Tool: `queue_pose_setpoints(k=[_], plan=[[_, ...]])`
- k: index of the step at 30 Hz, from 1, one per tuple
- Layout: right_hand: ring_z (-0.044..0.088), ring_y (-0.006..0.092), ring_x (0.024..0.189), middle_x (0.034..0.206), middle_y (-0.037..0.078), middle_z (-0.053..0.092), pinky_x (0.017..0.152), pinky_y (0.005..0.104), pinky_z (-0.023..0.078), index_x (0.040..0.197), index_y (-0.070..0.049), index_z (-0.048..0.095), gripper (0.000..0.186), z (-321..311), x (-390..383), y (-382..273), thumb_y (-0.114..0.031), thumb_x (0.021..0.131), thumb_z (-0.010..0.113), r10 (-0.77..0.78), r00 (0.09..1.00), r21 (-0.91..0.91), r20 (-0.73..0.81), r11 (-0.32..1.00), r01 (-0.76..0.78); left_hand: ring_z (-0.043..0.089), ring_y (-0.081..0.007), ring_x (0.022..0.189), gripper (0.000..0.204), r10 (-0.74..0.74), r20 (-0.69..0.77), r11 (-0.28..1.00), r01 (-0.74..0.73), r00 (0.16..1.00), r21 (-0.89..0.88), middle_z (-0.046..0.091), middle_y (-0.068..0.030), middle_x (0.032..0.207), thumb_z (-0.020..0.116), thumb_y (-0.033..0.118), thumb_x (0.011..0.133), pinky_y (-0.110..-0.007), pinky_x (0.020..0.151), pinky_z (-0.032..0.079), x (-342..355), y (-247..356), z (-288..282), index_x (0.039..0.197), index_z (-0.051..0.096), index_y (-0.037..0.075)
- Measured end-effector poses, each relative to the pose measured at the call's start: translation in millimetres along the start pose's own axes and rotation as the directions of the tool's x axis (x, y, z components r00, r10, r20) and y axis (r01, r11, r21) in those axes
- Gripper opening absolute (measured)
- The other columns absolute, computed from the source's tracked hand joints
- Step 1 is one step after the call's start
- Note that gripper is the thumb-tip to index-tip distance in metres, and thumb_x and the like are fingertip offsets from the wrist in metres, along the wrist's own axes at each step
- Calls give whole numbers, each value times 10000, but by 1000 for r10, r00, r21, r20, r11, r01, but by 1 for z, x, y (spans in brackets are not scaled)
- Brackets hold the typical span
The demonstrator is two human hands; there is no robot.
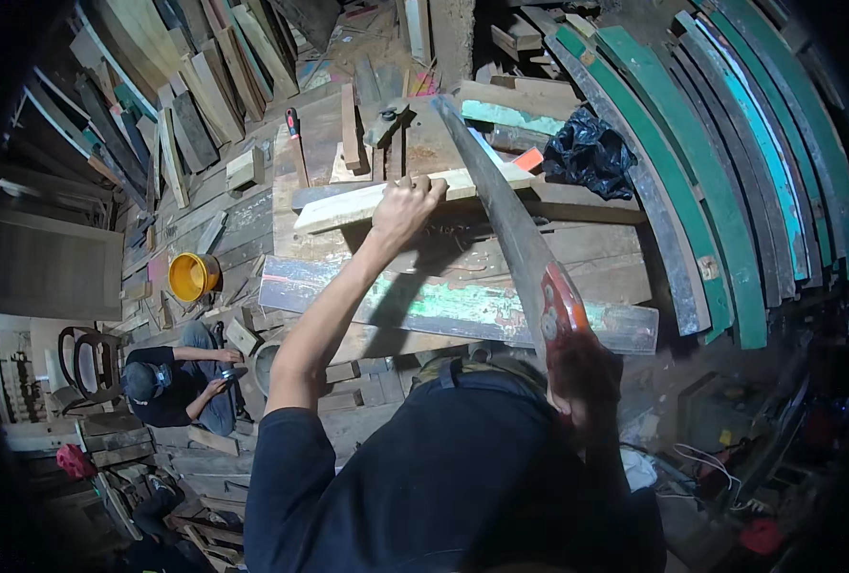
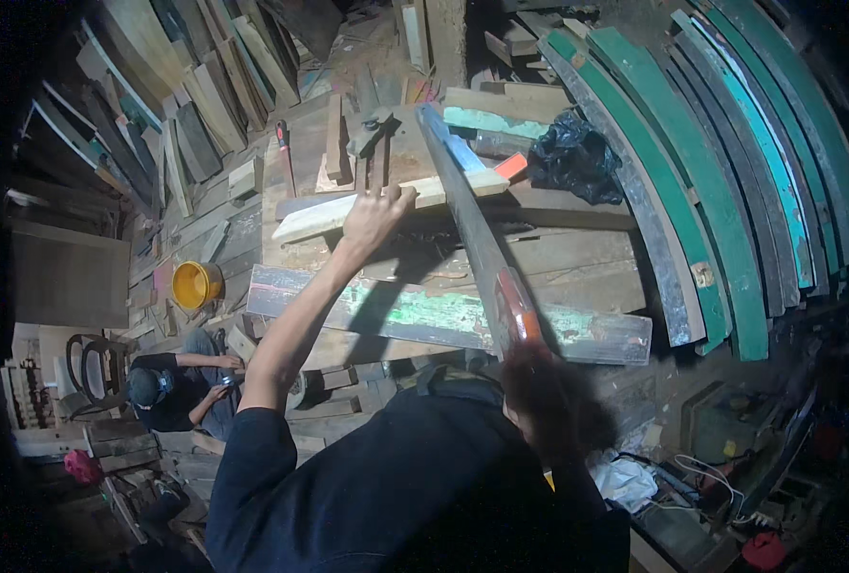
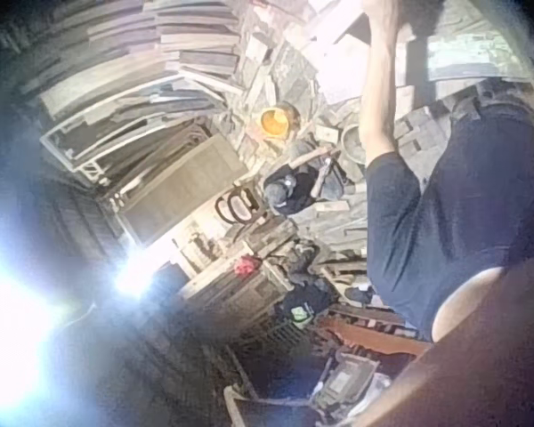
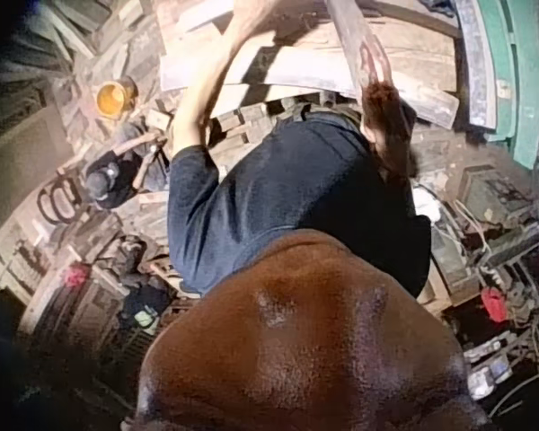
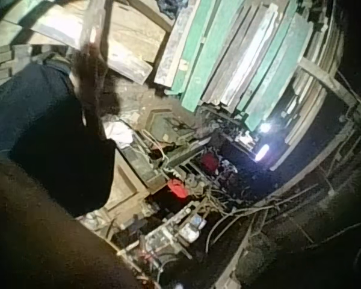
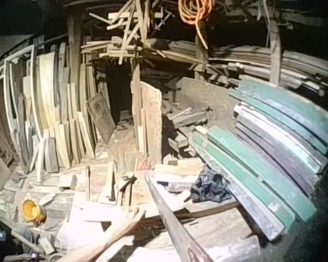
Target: The person cuts a piece of wood using a hand saw, then aligns wooden boards on the workbench and saws into them.
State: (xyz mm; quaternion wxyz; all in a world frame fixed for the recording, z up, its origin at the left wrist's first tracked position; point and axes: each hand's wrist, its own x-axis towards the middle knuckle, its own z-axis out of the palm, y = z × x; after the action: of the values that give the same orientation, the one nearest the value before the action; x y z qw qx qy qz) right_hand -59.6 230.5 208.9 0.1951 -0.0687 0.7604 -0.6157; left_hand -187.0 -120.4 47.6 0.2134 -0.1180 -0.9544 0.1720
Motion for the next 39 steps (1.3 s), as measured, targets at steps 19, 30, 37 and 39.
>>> queue_pose_setpoints(k=[19, 30, 37, 39], plan=[[596, 103, 575, 669, -30, 573, 528, 288, 476, 1053, -25, 661, 122, -17, 13, 111, -118, 974, 659, -499, 867, -492, 4, 753, 436, 696, -236, 807, 322, -79, 23, 996, 78, 997, 47, 649, -103, 945, 661, 152, 829, -363, 635, 564, -13, 16, 9, 1133, 570, 98], [554, 64, 557, 668, 0, 551, 489, 247, 441, 1004, 27, 607, 115, 48, 94, 74, -85, 1003, 630, -310, 950, 43, -19, 949, 311, 663, -223, 774, 331, -7, -13, 998, 8, 1000, 64, 643, -122, 1022, 654, 204, 832, -355, 630, 550, -22, 18, 6, 1133, 565, 99], [640, 259, 572, 711, 128, 626, 530, 351, 457, 984, -4, 682, 80, 28, 22, 108, -68, 936, 681, -394, 919, -518, 22, 782, 347, 677, -239, 759, 356, 24, -40, 994, -19, 999, 111, 655, -145, 1042, 637, 254, 877, -355, 606, 557, -22, 16, 11, 1198, 595, 106], [640, 267, 580, 722, 128, 626, 533, 356, 461, 973, -6, 672, 74, 34, 19, 111, -62, 928, 689, -483, 875, -640, 40, 660, 394, 678, -242, 755, 391, 12, -62, 999, -10, 998, 37, 672, -168, 1020, 623, 218, 874, -372, 624, 556, -22, 17, 10, 1237, 594, 76]])
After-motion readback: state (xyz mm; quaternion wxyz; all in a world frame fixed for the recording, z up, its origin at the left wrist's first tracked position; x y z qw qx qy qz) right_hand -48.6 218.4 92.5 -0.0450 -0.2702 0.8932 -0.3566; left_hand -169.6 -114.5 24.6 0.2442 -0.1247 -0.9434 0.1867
